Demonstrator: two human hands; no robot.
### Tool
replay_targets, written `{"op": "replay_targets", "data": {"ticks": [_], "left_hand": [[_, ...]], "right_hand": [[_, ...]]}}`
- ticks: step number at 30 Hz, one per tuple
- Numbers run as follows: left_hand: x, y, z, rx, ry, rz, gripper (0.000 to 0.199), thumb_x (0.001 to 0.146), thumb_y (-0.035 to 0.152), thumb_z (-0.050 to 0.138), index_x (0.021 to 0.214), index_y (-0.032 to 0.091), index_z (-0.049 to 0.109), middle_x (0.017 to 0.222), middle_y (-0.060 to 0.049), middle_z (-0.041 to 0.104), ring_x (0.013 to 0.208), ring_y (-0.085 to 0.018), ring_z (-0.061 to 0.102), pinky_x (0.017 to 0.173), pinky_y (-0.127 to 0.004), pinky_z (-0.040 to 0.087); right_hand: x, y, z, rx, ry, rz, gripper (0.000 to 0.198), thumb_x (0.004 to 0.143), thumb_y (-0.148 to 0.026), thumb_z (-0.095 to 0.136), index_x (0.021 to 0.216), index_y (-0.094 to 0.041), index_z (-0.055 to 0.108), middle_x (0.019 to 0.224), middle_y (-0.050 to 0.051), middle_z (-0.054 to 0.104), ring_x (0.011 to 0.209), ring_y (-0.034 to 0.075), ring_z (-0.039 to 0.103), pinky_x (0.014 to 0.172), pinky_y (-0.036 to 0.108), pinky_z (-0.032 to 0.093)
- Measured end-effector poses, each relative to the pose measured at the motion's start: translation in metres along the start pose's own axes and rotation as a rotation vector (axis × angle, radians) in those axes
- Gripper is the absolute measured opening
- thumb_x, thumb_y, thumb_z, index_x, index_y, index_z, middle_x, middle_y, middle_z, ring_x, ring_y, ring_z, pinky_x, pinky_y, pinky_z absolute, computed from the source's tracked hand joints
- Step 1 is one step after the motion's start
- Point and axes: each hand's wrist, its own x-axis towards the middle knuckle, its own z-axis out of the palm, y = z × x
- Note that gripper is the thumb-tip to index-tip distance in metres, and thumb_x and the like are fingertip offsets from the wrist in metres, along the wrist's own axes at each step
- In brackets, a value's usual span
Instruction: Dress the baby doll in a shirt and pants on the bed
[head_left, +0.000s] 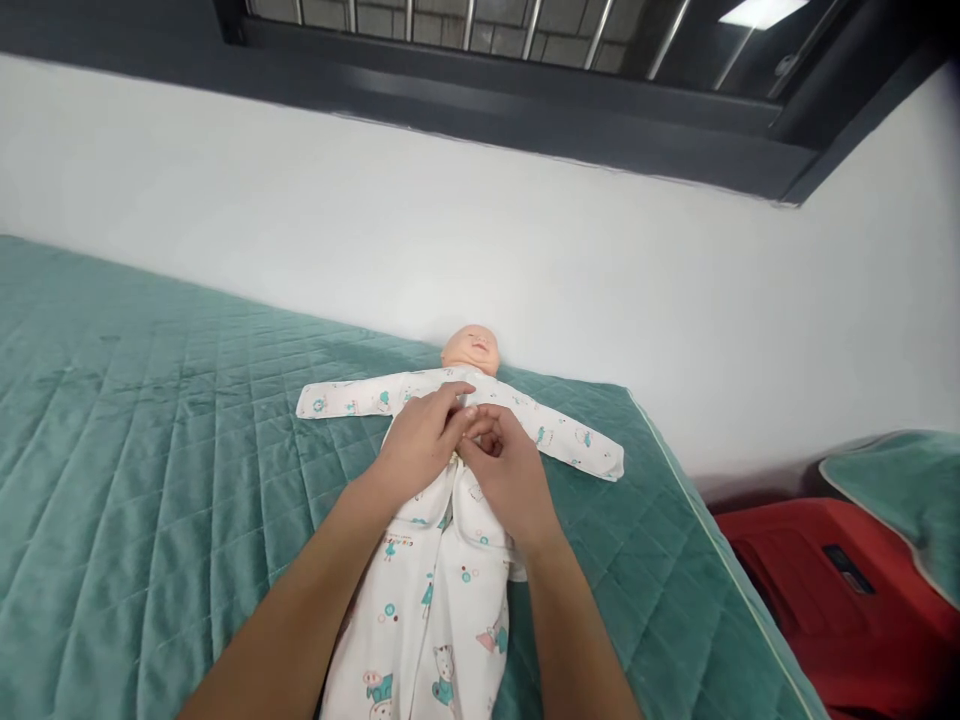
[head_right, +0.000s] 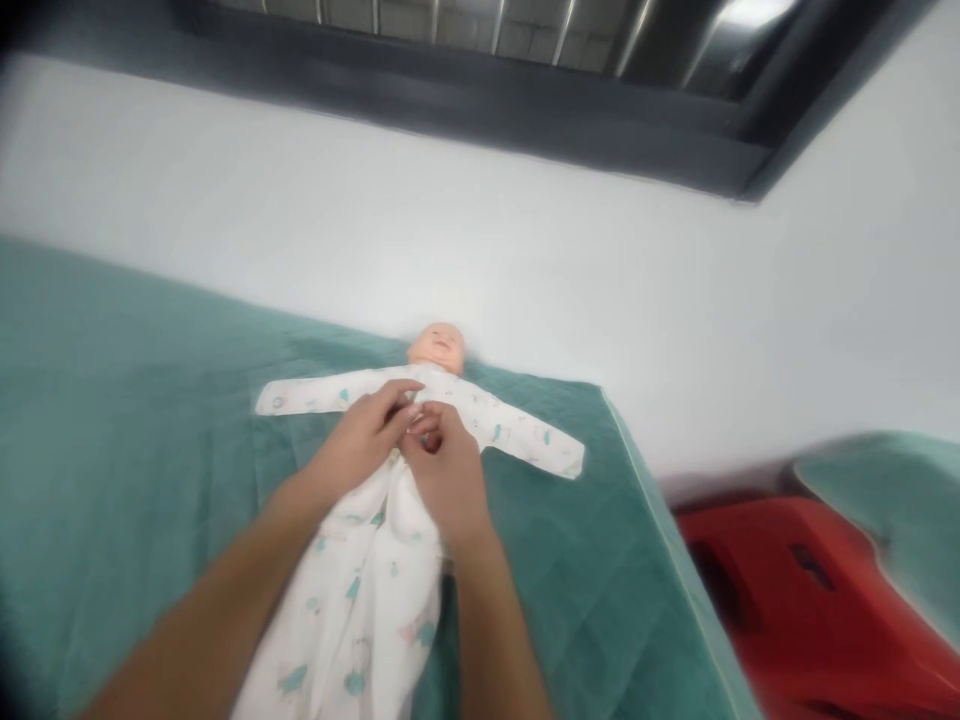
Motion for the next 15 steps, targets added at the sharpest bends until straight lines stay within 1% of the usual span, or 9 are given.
{"op": "replay_targets", "data": {"ticks": [3,6,9,11,13,15], "left_hand": [[0.0001,0.002,0.0003,0.03,0.004,-0.018,0.032,0.092,0.034,0.047,0.122,0.024,0.055,0.081,0.001,0.064,0.077,-0.017,0.06,0.07,-0.028,0.042],[-0.0004,0.0007,-0.0005,-0.001,-0.002,-0.012,0.03,0.092,0.027,0.044,0.12,0.025,0.056,0.078,0.002,0.063,0.073,-0.016,0.058,0.069,-0.027,0.042],[-0.001,-0.0008,-0.0012,0.014,-0.011,0.031,0.031,0.092,0.022,0.041,0.119,0.025,0.056,0.079,0.001,0.064,0.075,-0.017,0.059,0.07,-0.028,0.042],[-0.0013,-0.0005,-0.0005,0.081,0.017,0.04,0.033,0.089,0.019,0.043,0.118,0.025,0.058,0.082,0.0,0.066,0.079,-0.018,0.06,0.073,-0.03,0.043],[-0.0014,0.0002,0.001,0.155,0.072,0.029,0.035,0.085,0.017,0.046,0.116,0.025,0.06,0.084,-0.001,0.067,0.083,-0.02,0.061,0.075,-0.032,0.043],[-0.0011,0.0007,0.0026,0.177,0.122,0.009,0.034,0.082,0.016,0.049,0.113,0.024,0.062,0.085,-0.001,0.067,0.086,-0.021,0.061,0.076,-0.033,0.044]], "right_hand": [[-0.0014,-0.0028,0.0015,-0.062,0.008,-0.022,0.019,0.082,-0.032,0.059,0.1,-0.025,0.058,0.077,-0.004,0.06,0.064,0.013,0.049,0.063,0.027,0.04],[-0.0017,-0.0035,0.0013,-0.054,0.003,-0.011,0.024,0.079,-0.03,0.061,0.103,-0.026,0.057,0.08,-0.003,0.062,0.066,0.013,0.051,0.064,0.027,0.041],[-0.0014,-0.0029,0.0008,-0.042,-0.003,0.018,0.029,0.079,-0.032,0.063,0.106,-0.027,0.056,0.081,-0.003,0.063,0.065,0.013,0.05,0.063,0.027,0.041],[-0.0011,-0.0021,0.0006,-0.045,-0.001,0.023,0.031,0.078,-0.032,0.063,0.107,-0.027,0.056,0.082,-0.003,0.063,0.065,0.013,0.05,0.063,0.027,0.041],[-0.0008,-0.0012,0.0004,-0.047,0.001,0.017,0.031,0.077,-0.029,0.063,0.108,-0.027,0.057,0.082,-0.003,0.063,0.065,0.013,0.05,0.064,0.027,0.041],[-0.0004,-0.0001,0.0003,-0.041,0.003,0.013,0.032,0.076,-0.026,0.062,0.108,-0.027,0.058,0.081,-0.003,0.062,0.066,0.013,0.05,0.065,0.027,0.041]]}}
